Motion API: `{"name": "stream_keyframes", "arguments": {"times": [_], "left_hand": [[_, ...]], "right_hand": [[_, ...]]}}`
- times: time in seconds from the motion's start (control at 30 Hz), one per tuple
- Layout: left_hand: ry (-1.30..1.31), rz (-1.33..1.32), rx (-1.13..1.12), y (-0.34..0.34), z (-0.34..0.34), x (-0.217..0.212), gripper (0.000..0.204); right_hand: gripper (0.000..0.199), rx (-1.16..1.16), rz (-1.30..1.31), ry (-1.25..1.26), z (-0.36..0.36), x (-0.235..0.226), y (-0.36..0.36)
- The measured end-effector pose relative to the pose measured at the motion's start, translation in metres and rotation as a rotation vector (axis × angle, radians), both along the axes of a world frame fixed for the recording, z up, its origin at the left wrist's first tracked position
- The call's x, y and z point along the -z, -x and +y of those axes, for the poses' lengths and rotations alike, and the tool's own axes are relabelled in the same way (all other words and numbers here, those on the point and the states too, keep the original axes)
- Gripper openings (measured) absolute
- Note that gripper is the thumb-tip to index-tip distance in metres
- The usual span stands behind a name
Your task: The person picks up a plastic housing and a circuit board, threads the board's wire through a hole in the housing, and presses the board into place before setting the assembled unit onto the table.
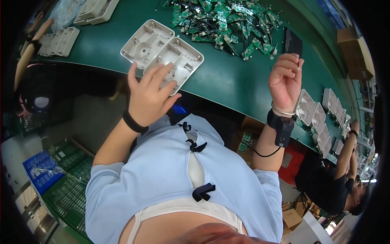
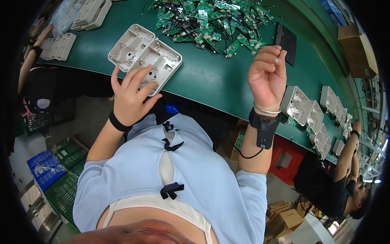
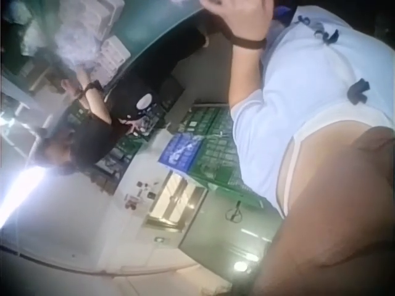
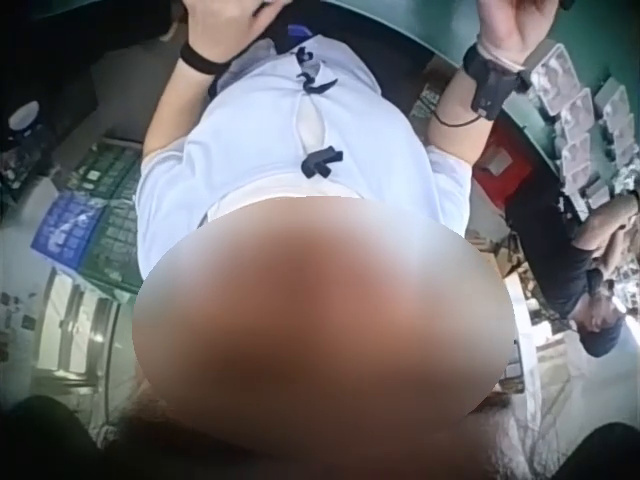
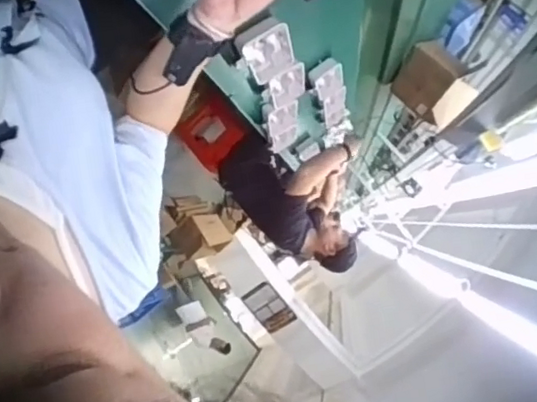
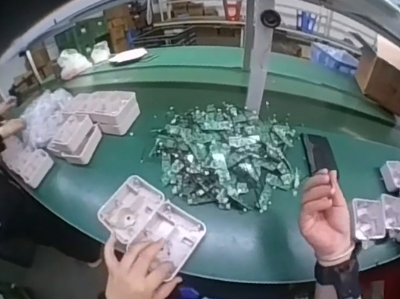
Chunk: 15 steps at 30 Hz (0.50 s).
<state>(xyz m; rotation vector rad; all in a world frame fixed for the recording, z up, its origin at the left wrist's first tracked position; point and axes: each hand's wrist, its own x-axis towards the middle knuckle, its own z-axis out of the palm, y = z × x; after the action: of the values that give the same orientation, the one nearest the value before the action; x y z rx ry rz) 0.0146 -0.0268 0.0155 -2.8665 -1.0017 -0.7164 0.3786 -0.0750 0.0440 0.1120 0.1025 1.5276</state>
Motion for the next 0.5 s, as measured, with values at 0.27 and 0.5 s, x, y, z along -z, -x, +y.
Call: {"name": "stream_keyframes", "arguments": {"times": [0.27,0.5], "left_hand": [[0.003,-0.080,0.249,-0.008,-0.001,0.010,0.024],[0.089,-0.104,0.472,-0.046,0.013,0.015,0.021]], "right_hand": [[0.010,-0.044,0.072,-0.114,-0.040,0.007,-0.013],[0.011,0.191,-0.148,-0.037,-0.065,0.013,-0.010]]}}
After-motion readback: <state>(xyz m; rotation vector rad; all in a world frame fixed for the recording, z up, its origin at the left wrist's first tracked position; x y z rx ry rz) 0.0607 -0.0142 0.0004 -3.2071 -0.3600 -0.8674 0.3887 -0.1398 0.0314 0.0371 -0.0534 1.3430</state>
